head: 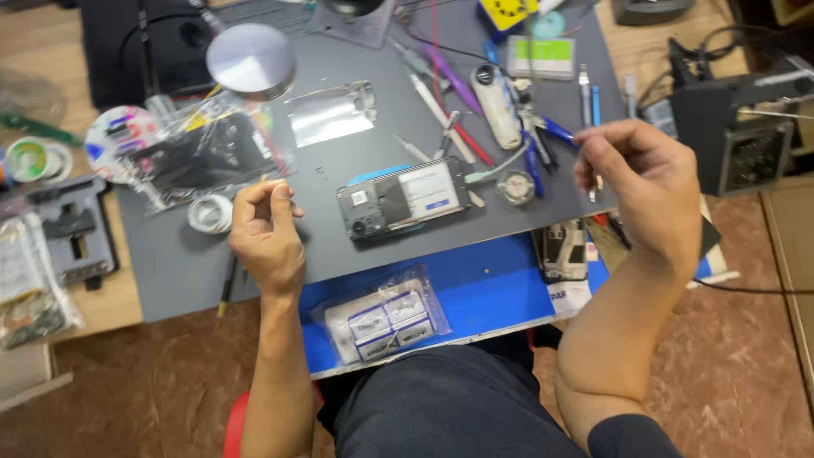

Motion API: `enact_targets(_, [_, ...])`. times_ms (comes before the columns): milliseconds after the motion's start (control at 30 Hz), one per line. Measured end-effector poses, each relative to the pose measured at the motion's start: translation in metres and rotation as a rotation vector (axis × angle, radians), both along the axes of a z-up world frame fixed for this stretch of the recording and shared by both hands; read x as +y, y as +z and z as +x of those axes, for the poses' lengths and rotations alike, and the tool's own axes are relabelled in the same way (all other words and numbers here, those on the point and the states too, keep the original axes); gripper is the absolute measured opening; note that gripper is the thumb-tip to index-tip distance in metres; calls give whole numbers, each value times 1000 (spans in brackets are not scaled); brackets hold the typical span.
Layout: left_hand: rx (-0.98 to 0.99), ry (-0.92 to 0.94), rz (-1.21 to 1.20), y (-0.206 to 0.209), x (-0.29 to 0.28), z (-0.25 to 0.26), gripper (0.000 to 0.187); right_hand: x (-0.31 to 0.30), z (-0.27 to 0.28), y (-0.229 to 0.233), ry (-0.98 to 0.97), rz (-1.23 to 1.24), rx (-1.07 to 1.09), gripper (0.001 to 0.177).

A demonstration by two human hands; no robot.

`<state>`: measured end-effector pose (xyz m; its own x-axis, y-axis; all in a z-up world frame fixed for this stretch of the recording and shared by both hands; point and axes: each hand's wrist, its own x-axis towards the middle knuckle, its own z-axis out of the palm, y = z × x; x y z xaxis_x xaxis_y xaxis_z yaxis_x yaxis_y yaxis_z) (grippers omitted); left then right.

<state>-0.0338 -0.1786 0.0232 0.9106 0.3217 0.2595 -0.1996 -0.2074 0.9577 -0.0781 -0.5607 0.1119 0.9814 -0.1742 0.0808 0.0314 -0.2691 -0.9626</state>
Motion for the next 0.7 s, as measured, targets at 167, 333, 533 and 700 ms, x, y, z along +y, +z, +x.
enact_targets(167, [-34,156,-9,38,59,-8,10,32,-2,11,294,11,92,16])
enact_targets(333, [-64,266,-31,53,107,-24,13,68,9,13,379,1,155,17])
enact_targets(533, [51,138,1,58,124,-37,9,96,14,16,403,-183,179,15])
enact_targets(700, [65,49,-3,63,107,-36,12,107,15,14,304,-161,112,16])
